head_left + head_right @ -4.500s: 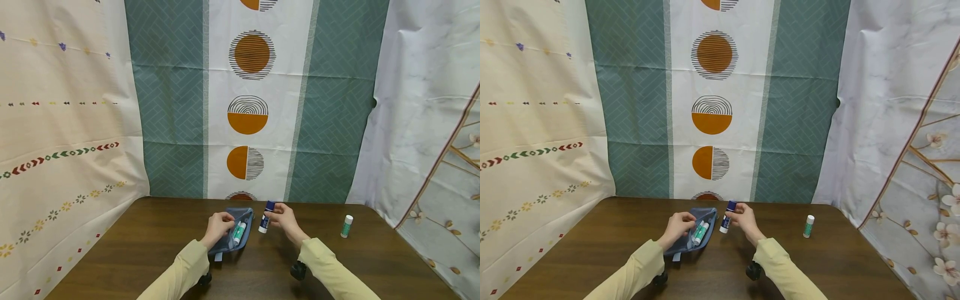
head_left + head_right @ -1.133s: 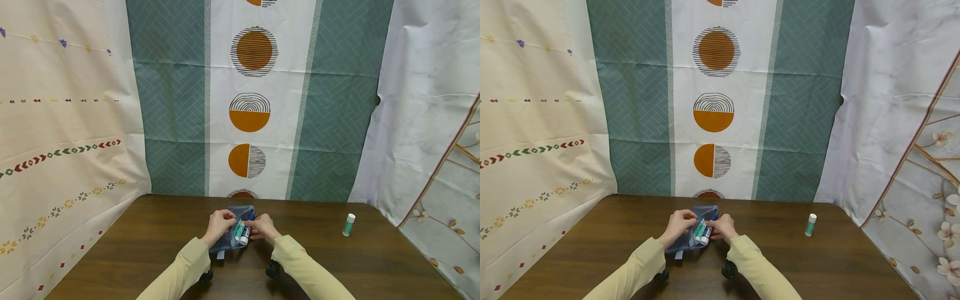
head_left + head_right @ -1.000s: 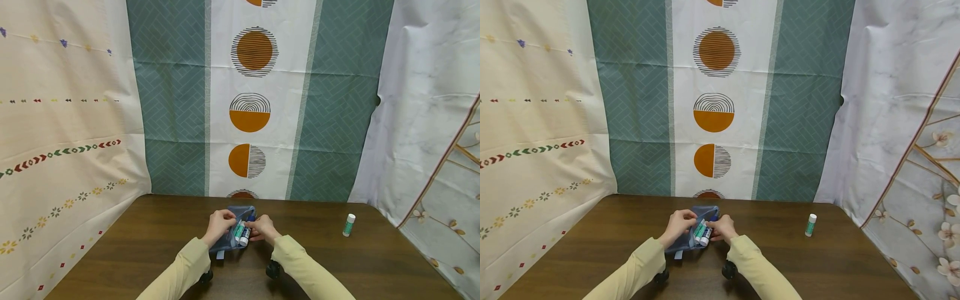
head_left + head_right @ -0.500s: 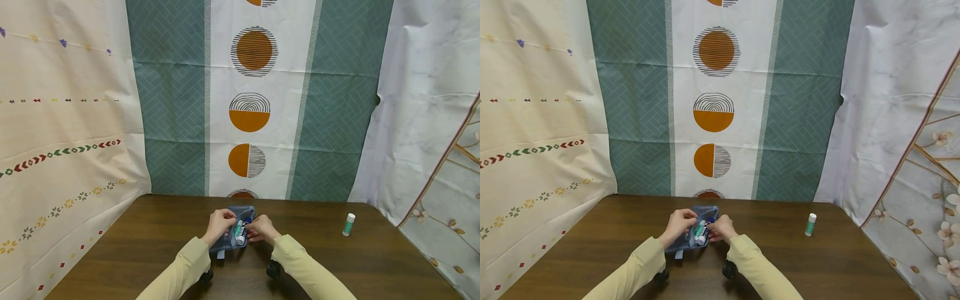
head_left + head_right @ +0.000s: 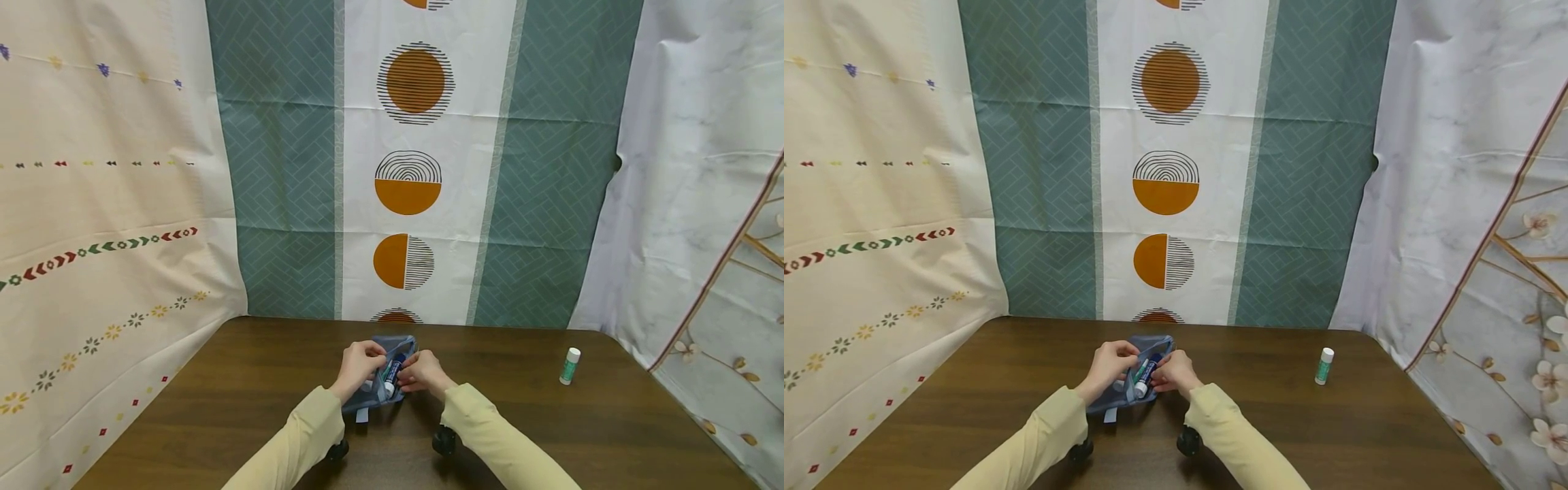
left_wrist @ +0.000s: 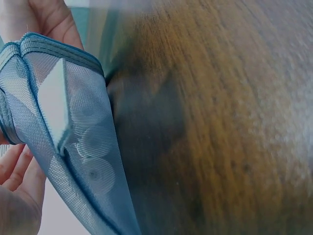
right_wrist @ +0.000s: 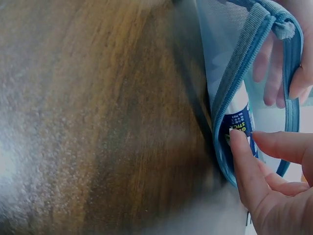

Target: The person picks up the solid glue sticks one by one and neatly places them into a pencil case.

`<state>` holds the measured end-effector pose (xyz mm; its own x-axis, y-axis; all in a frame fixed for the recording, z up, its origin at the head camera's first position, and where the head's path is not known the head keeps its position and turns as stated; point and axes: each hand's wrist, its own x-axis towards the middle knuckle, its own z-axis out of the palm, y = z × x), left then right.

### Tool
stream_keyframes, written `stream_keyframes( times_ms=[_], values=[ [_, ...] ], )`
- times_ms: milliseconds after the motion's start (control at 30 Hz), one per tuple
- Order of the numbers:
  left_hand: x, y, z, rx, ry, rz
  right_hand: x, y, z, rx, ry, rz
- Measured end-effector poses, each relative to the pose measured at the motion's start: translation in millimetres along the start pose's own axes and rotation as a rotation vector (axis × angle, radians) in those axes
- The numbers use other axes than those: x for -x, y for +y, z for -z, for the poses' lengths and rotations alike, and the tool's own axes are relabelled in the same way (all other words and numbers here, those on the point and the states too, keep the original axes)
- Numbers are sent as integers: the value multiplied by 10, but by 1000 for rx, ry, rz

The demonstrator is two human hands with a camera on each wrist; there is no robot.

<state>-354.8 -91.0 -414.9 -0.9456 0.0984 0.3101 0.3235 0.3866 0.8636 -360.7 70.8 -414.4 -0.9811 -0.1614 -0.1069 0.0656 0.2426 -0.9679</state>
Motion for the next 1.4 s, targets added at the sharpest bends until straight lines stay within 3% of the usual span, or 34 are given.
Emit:
stream_keyframes(
  times_ms=[233, 933, 1400],
  values=[
    [0, 0, -12, 7, 0, 4, -53, 43, 69, -13, -1, 29],
    [9, -9, -7, 17, -1, 2, 74, 23, 373, -68, -18, 55],
    [24, -4, 10, 20, 3, -11, 93, 41, 665, -78, 46, 48]
  ],
)
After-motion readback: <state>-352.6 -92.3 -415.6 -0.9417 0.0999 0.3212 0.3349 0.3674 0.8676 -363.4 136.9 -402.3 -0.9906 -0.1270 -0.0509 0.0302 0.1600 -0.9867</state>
